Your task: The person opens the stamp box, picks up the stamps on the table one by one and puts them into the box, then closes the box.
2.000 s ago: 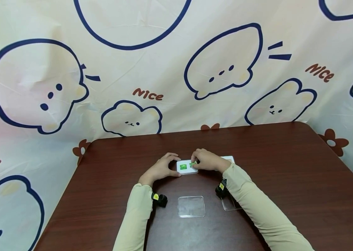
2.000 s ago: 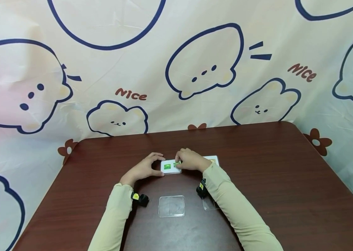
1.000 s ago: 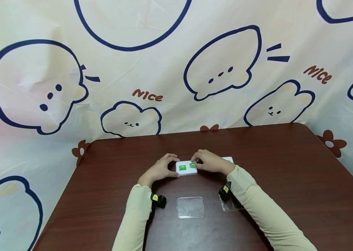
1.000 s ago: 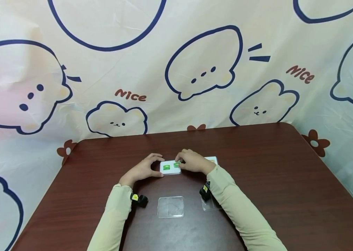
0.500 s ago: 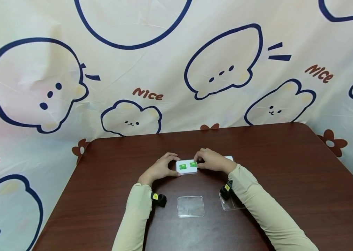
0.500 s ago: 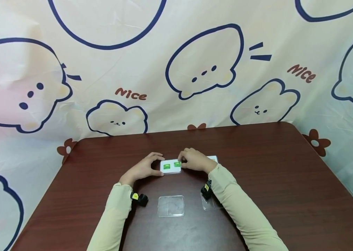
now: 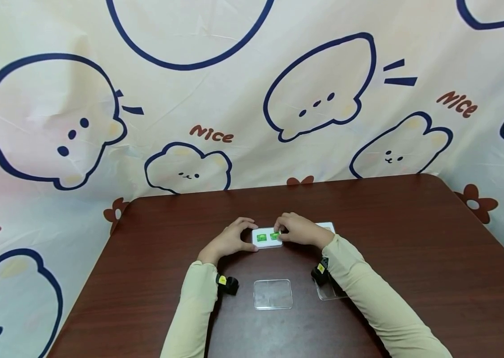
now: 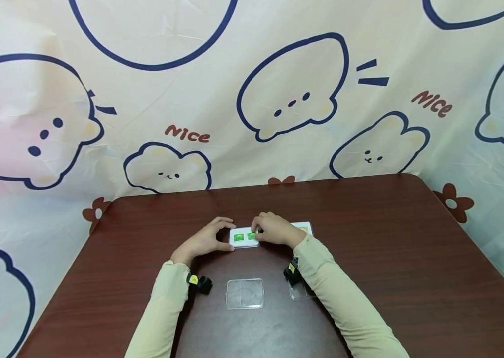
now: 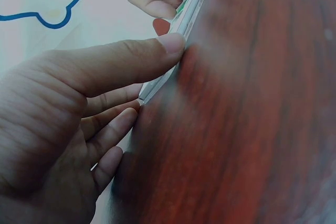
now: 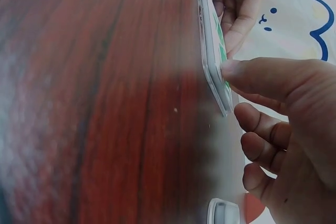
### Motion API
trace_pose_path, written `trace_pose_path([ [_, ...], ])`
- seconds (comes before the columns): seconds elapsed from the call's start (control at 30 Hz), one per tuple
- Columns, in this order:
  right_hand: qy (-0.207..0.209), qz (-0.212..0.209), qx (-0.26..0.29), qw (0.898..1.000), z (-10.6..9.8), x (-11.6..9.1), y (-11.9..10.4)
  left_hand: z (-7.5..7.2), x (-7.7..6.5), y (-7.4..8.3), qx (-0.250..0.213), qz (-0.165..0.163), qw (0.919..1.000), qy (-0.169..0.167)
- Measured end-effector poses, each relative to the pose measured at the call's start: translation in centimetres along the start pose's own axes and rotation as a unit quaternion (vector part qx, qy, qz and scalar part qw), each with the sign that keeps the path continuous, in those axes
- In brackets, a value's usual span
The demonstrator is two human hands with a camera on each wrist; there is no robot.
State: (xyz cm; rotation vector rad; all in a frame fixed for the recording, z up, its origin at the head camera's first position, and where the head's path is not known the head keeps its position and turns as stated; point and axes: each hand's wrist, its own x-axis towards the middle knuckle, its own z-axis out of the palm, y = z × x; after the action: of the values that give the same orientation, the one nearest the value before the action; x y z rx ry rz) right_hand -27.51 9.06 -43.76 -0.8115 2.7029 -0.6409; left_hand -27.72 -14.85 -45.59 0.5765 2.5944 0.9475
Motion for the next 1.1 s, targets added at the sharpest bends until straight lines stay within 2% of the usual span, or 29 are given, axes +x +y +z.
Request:
trace_pose_path([
  [0.4, 0.010, 0.003, -0.001, 1.000, -0.4, -0.4, -0.2, 0.0, 0.1, -0.1, 0.003, 0.004, 1.0000, -0.001],
  [0.63, 0.013, -0.008, 0.010, 1.000, -0.8, -1.6, -1.1, 0.0, 0.0, 0.0, -0.002, 0.001, 1.0000, 0.000],
  [0.87, -0.017, -0.037, 0.018, 0.999, -0.5, -3.7, -2.3, 0.0, 0.0, -0.1, -0.003, 0.001, 1.0000, -0.001],
  [1.1, -0.084, -0.065, 0.019, 0.994, -0.1, -6.3, -3.5, 0.0, -0.1, 0.0, -0.003, 0.004, 1.0000, 0.000],
])
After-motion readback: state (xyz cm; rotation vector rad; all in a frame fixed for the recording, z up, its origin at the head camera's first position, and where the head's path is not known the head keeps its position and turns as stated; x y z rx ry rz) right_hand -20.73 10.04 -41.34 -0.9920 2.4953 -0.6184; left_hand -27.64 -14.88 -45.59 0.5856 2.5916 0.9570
